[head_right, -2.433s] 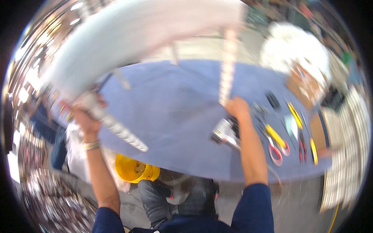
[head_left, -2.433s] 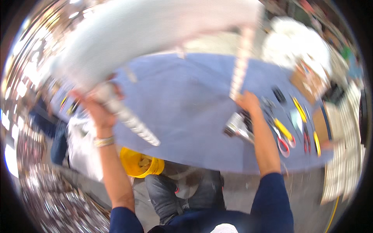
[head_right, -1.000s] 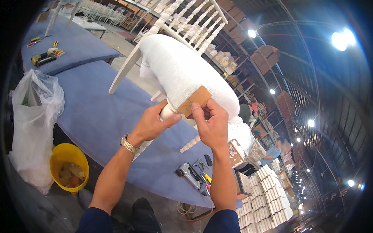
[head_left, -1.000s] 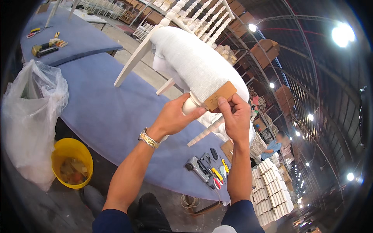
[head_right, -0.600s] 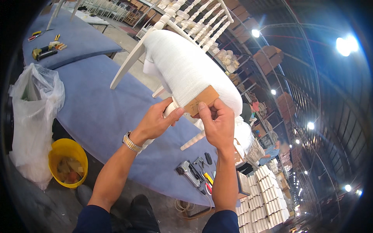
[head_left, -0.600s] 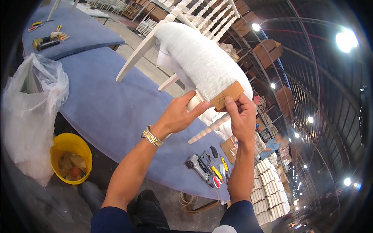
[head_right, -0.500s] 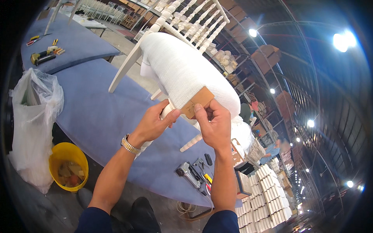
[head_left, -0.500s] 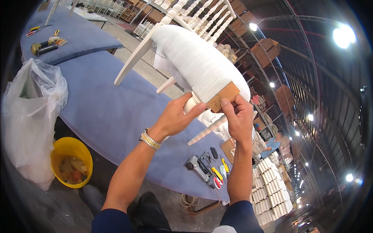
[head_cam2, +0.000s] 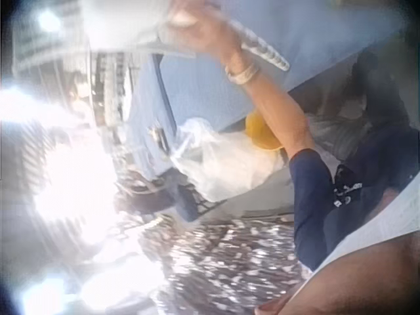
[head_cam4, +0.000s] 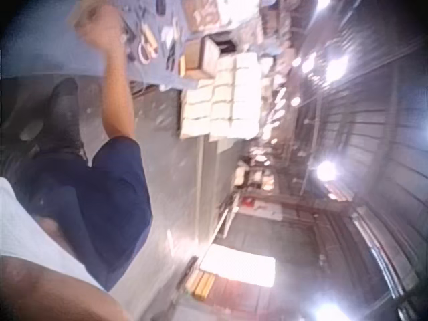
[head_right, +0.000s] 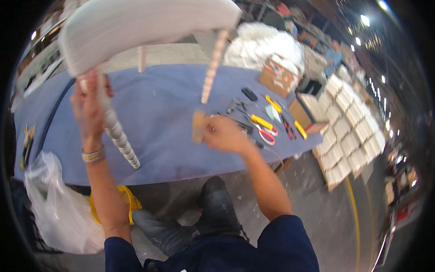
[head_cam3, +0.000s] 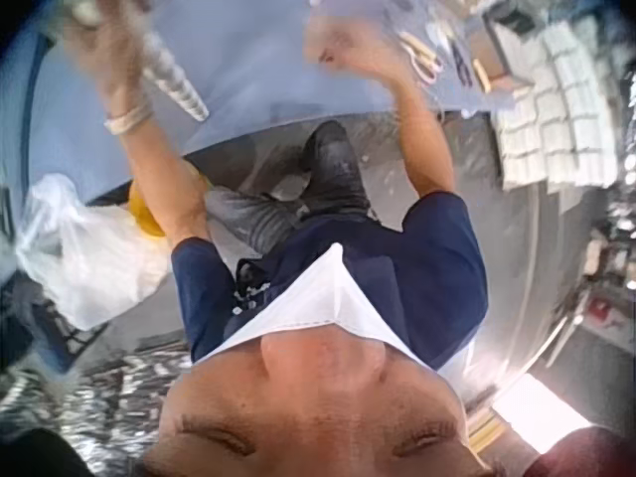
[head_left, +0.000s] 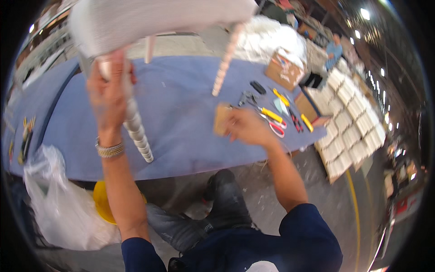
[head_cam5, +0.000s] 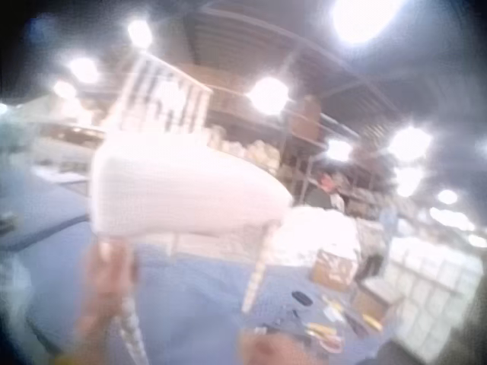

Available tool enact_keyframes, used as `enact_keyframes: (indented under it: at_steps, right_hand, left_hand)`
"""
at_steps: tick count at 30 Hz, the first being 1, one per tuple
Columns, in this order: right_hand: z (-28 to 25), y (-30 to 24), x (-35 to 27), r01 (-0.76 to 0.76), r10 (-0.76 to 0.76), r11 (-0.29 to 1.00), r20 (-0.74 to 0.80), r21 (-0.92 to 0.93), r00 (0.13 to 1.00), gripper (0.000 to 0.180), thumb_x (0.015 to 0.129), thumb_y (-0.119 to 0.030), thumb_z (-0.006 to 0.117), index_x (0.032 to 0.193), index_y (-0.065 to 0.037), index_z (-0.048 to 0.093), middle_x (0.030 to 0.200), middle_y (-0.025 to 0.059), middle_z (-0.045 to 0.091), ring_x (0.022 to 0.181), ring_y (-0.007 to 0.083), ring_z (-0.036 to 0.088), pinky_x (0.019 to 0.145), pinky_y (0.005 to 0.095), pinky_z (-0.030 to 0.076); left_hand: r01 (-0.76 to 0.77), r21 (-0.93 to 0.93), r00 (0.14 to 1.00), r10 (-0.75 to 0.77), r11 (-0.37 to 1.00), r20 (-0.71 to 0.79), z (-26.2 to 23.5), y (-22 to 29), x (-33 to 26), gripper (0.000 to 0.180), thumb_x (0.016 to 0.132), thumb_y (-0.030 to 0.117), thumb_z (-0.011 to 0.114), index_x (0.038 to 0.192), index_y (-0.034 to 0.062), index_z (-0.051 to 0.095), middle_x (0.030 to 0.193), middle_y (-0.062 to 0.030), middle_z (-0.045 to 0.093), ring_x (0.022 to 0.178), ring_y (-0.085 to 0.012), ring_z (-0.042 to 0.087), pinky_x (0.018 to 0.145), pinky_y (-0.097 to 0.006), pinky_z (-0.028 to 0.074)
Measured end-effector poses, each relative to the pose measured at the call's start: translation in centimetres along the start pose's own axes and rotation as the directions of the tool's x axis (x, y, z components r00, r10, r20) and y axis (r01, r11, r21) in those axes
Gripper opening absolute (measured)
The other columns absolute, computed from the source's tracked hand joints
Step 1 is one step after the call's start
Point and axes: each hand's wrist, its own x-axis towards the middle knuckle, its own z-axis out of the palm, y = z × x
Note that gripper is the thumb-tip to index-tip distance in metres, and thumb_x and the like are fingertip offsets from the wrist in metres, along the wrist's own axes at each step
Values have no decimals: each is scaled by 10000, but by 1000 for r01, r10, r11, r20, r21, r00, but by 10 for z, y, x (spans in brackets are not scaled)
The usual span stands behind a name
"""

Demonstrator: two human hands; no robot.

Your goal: The person upholsters a white wooden chair by wrapping and securing light-colored fabric around the seat frame. They use a staple gun to fasten the fabric, a utility knife to trim excess material, and a small tool to tuck and smooth the edges. The chair is rotated and repositioned multiple times to access different sides.

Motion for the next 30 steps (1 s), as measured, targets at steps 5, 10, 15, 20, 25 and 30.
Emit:
enact_keyframes:
  at_steps: [5, 10, 15, 20, 25, 30]
  right_hand:
    - [94, 104, 46, -96, 108, 954, 27, -283, 994, 314, 972, -343, 645, 952, -43, 736, 912, 184, 745, 851, 341, 736, 816, 475, 575]
    - [-9, 146, 55, -162, 60, 968, -446, -193, 893, 236, 941, -306, 692, 1036, -101, 756, 898, 172, 747, 852, 368, 717, 821, 464, 557]
    - [-124, 301, 28, -368, 136, 894, -628, -256, 767, 215, 915, -268, 700, 1032, -98, 757, 1008, 176, 764, 936, 386, 727, 837, 511, 555]
    - [-141, 389, 30, -419, 150, 787, -520, -452, 841, 235, 872, -281, 775, 942, -57, 756, 919, 173, 761, 896, 374, 736, 799, 480, 566]
    - [-163, 447, 10, -309, 78, 630, -338, -712, 938, 255, 951, -213, 591, 951, 25, 684, 902, 280, 714, 867, 464, 706, 756, 567, 556]
    - [-177, 312, 5, -402, 67, 697, -504, -594, 861, 160, 941, -95, 614, 1085, -25, 600, 939, 208, 744, 816, 390, 731, 732, 514, 582]
  left_hand:
    - [-5, 77, 1000, 4, 997, 13, 72, -10, -8, 382, 1076, 396, 587, 1059, 20, 650, 793, -43, 639, 685, -97, 600, 618, -239, 473]
    - [5, 119, 999, -1, 993, -33, 112, -13, -10, 431, 1076, 425, 579, 1145, 2, 627, 840, -63, 647, 697, -105, 601, 640, -237, 480]
    - [5, 143, 999, -10, 990, 32, 147, -22, -18, 423, 1082, 409, 568, 1158, -5, 616, 909, -96, 658, 761, -129, 615, 708, -269, 528]
    - [-36, 179, 999, 42, 983, -27, 145, -19, -25, 405, 1091, 379, 558, 1158, -16, 621, 929, -107, 684, 735, -139, 629, 703, -281, 530]
    - [33, 138, 995, -45, 990, 86, 150, -22, -29, 229, 1098, 224, 547, 1209, 30, 596, 1063, -102, 725, 845, -164, 690, 723, -296, 533]
    - [-213, 602, 977, 166, 769, 135, 103, 14, -31, 632, 984, 357, 720, 1413, -61, 518, 1200, -200, 660, 1099, -277, 642, 961, -391, 507]
